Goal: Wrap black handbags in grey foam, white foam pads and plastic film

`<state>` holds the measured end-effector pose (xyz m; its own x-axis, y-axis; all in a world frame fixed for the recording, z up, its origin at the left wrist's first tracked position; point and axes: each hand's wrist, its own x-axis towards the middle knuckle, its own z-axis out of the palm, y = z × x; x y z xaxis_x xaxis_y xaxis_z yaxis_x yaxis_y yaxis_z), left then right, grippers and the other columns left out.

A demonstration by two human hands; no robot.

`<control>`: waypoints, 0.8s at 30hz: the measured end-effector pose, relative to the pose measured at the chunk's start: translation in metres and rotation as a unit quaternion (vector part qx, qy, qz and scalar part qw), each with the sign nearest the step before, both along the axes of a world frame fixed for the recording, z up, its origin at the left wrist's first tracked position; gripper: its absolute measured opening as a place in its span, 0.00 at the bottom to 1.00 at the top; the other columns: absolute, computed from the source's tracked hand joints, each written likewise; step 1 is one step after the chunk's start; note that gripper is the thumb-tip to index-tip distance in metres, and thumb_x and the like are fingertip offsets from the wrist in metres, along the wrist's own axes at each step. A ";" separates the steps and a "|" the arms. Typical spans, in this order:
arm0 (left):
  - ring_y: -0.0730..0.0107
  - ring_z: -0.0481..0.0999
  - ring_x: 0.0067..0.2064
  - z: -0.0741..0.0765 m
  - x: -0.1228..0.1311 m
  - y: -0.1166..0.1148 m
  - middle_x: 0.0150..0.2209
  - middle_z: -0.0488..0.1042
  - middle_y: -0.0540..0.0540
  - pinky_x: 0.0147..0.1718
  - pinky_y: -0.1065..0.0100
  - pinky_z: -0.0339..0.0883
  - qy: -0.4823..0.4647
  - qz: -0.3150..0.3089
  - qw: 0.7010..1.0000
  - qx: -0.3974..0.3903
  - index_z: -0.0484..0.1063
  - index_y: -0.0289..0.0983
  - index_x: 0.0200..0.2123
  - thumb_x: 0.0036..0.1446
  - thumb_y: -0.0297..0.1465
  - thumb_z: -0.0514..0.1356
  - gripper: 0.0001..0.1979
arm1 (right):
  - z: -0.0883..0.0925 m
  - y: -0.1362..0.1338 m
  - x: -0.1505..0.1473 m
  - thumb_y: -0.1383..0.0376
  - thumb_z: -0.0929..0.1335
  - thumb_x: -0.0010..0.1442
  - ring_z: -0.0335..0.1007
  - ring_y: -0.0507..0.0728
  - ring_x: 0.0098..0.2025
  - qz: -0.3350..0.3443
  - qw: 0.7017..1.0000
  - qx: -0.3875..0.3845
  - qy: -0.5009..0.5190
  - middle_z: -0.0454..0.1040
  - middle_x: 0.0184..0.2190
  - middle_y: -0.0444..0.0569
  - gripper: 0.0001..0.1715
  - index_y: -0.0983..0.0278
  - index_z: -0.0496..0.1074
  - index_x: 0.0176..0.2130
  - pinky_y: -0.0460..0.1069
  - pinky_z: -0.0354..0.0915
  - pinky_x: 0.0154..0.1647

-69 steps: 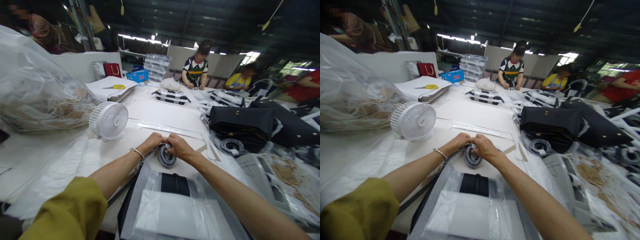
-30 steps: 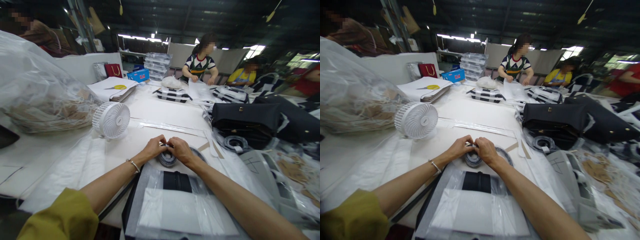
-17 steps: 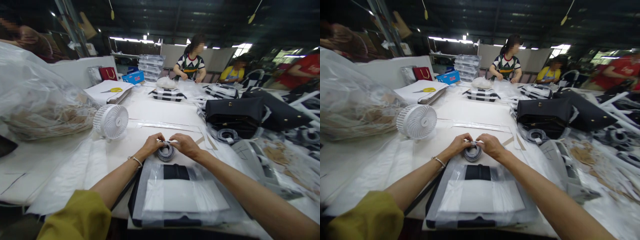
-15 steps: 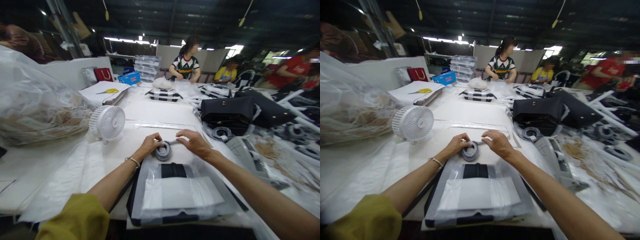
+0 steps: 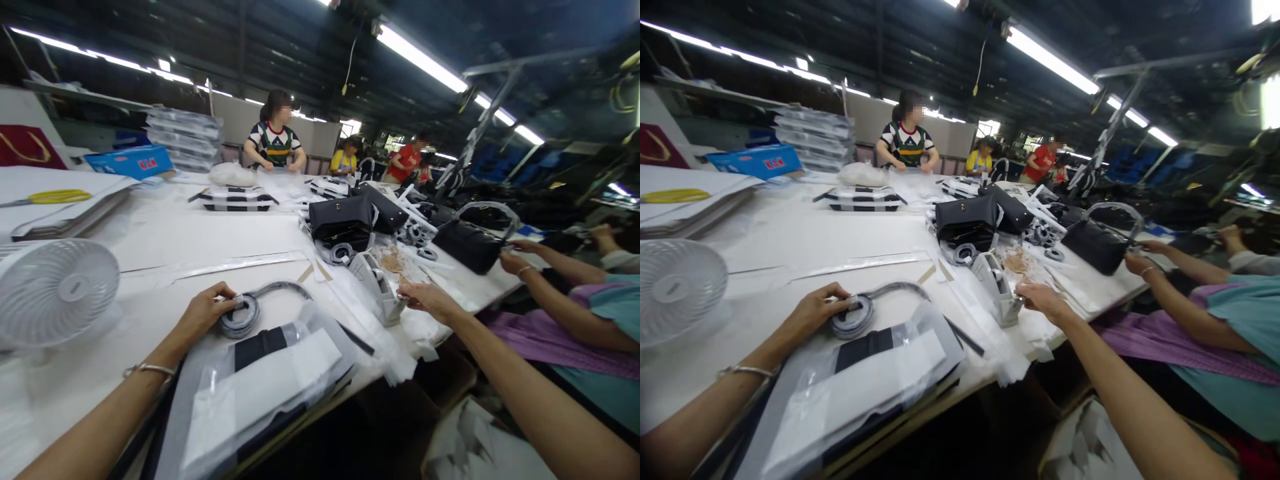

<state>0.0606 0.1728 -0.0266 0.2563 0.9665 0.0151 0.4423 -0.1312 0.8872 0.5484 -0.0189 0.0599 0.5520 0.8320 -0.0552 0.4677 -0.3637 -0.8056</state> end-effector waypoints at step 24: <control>0.67 0.74 0.32 0.002 0.009 -0.016 0.28 0.75 0.52 0.33 0.69 0.65 -0.011 0.063 0.998 0.025 0.73 0.39 0.29 0.42 0.35 0.65 0.09 | -0.022 -0.034 -0.056 0.46 0.75 0.39 0.77 0.70 0.47 -0.068 0.990 0.083 0.090 0.77 0.46 0.67 0.19 0.53 0.78 0.30 0.58 0.73 0.45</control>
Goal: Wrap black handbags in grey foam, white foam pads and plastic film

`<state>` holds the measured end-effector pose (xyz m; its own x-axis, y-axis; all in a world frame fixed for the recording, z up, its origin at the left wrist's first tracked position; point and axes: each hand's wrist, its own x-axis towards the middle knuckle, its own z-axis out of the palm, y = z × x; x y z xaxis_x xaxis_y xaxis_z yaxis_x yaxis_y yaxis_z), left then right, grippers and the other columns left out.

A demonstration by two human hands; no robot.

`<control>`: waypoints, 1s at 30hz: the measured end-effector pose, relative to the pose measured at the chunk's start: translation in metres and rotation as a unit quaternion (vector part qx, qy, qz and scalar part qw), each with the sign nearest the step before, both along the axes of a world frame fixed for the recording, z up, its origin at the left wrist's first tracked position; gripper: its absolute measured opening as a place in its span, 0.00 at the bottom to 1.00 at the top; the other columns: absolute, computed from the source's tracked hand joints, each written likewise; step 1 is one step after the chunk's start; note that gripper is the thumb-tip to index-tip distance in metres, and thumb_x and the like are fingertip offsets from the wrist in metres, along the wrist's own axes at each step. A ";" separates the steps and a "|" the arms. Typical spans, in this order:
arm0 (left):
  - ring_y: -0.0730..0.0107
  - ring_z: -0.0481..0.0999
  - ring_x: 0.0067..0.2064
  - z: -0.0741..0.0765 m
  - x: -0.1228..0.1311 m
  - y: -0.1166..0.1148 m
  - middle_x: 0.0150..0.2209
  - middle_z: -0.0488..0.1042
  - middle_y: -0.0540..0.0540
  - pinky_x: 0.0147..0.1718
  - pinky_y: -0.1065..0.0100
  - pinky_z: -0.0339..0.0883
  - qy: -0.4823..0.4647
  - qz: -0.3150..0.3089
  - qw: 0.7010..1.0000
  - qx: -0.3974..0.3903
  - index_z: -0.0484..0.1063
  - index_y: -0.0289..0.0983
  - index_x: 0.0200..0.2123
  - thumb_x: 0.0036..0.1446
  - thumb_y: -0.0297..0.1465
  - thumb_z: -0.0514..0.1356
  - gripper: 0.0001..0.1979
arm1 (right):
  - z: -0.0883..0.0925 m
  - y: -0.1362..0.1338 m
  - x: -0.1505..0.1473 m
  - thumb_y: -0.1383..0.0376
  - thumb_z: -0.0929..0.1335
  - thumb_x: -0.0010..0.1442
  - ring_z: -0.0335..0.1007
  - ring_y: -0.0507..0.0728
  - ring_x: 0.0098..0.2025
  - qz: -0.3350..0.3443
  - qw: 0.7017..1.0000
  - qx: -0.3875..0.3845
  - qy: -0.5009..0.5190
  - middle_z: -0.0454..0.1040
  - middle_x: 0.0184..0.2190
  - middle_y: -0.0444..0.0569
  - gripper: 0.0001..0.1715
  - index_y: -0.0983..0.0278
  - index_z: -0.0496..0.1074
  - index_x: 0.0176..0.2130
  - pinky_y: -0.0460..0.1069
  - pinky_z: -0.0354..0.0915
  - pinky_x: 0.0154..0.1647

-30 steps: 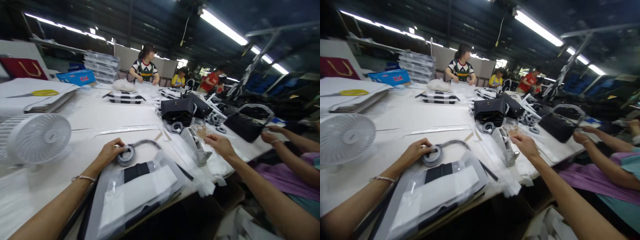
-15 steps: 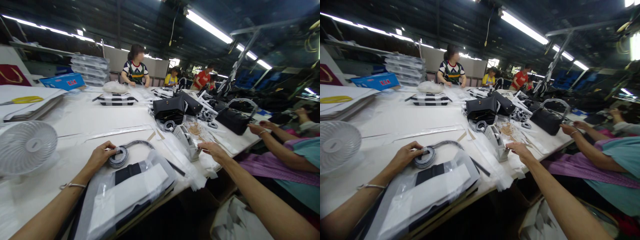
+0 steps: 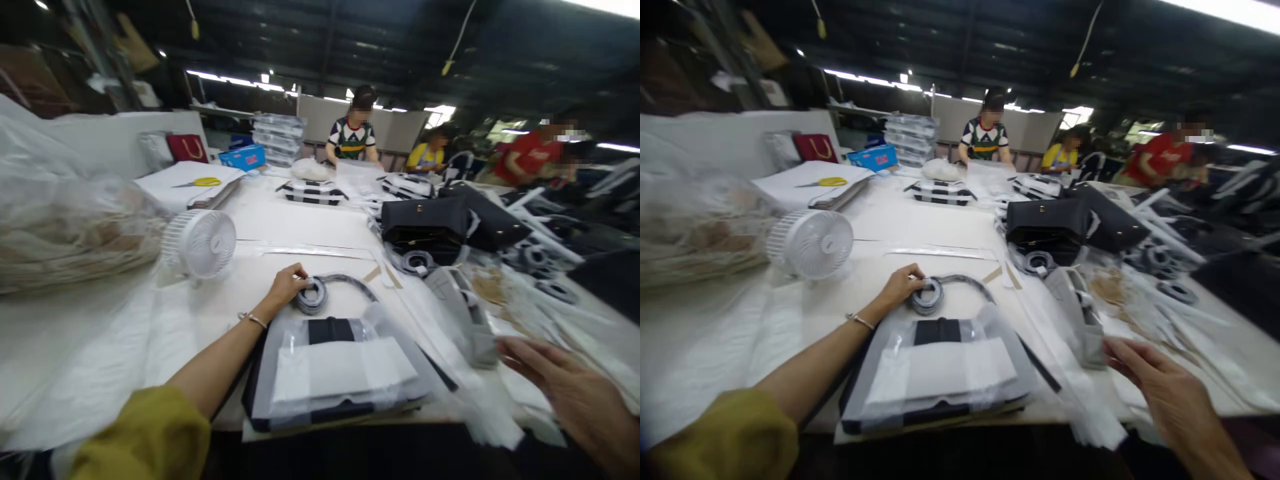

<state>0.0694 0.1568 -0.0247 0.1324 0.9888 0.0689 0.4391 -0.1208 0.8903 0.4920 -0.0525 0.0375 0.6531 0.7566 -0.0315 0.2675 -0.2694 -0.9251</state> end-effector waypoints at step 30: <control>0.71 0.72 0.31 -0.011 0.001 0.002 0.28 0.75 0.53 0.31 0.71 0.60 0.001 0.019 1.000 0.008 0.73 0.39 0.28 0.47 0.26 0.66 0.04 | -0.029 0.218 -0.278 0.72 0.77 0.46 0.73 0.55 0.20 0.309 0.927 -0.160 0.138 0.74 0.16 0.45 0.16 0.63 0.66 0.24 0.46 0.72 0.19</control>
<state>0.0704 0.1585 -0.0357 0.0956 0.9919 0.0839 0.4458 -0.1180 0.8873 0.2145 0.1660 0.0084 0.0312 0.9067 -0.4205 0.2284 -0.4161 -0.8802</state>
